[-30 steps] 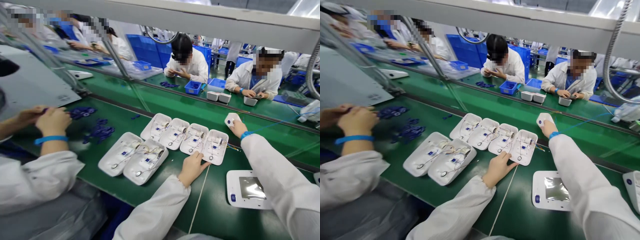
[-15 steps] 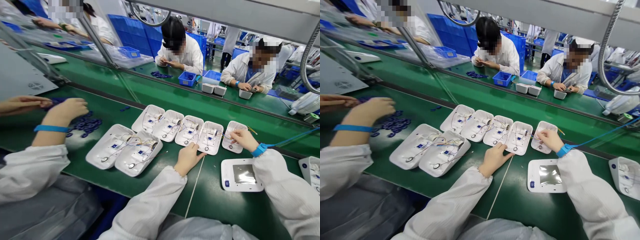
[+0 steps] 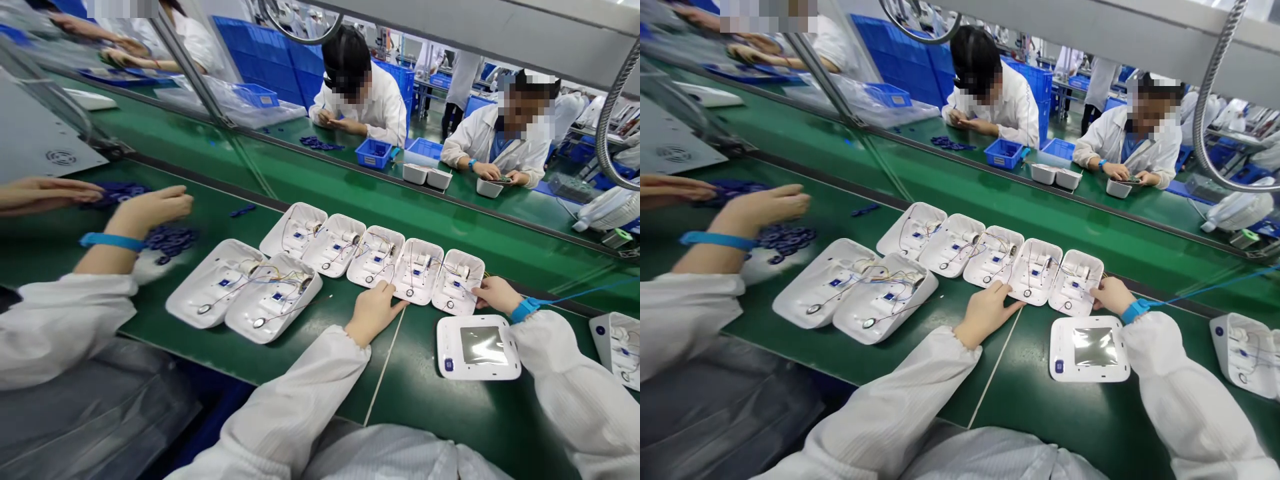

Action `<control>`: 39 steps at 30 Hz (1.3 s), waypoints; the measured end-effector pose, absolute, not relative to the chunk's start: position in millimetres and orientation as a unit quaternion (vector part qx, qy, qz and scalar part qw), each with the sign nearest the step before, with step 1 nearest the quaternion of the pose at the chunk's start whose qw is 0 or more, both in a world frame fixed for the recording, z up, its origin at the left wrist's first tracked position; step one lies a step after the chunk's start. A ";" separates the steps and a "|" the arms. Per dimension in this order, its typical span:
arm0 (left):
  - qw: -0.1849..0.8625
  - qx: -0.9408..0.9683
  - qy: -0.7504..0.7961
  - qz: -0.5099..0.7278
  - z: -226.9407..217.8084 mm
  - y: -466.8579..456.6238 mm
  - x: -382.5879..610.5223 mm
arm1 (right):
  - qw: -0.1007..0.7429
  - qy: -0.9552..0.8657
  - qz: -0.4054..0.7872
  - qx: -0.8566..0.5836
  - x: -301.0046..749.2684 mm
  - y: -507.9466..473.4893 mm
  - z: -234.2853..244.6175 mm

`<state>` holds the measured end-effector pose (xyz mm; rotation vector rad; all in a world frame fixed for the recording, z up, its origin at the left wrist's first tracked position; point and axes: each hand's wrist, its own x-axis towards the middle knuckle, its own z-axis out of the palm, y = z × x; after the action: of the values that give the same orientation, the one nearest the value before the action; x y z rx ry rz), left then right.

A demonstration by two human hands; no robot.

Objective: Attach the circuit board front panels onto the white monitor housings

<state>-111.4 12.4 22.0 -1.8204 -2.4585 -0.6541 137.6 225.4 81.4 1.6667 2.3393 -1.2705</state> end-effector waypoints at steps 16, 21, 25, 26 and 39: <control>0.040 -0.568 -0.719 -0.399 37.1 -16.5 -101.4 | 0.020 0.581 -0.678 0.450 57.7 171.8 99.4; 0.014 -0.699 -0.571 -0.431 62.2 -21.7 -41.6 | -0.034 0.690 -0.596 0.409 86.0 160.8 125.7; -0.085 -0.773 -0.484 -0.400 69.8 -6.1 -7.1 | -0.171 0.775 -0.466 0.389 158.9 156.4 159.9; -0.101 -0.782 -0.490 -0.373 68.4 1.4 1.0 | -0.207 0.777 -0.431 0.409 176.8 152.5 162.3; 0.066 -0.759 -0.490 -0.425 38.6 32.3 30.1 | -0.346 0.663 -0.460 0.478 229.9 42.2 37.3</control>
<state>30.1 32.3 38.6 -2.2883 -1.4774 -1.2805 229.9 42.2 37.3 1.9625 2.7210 -1.8858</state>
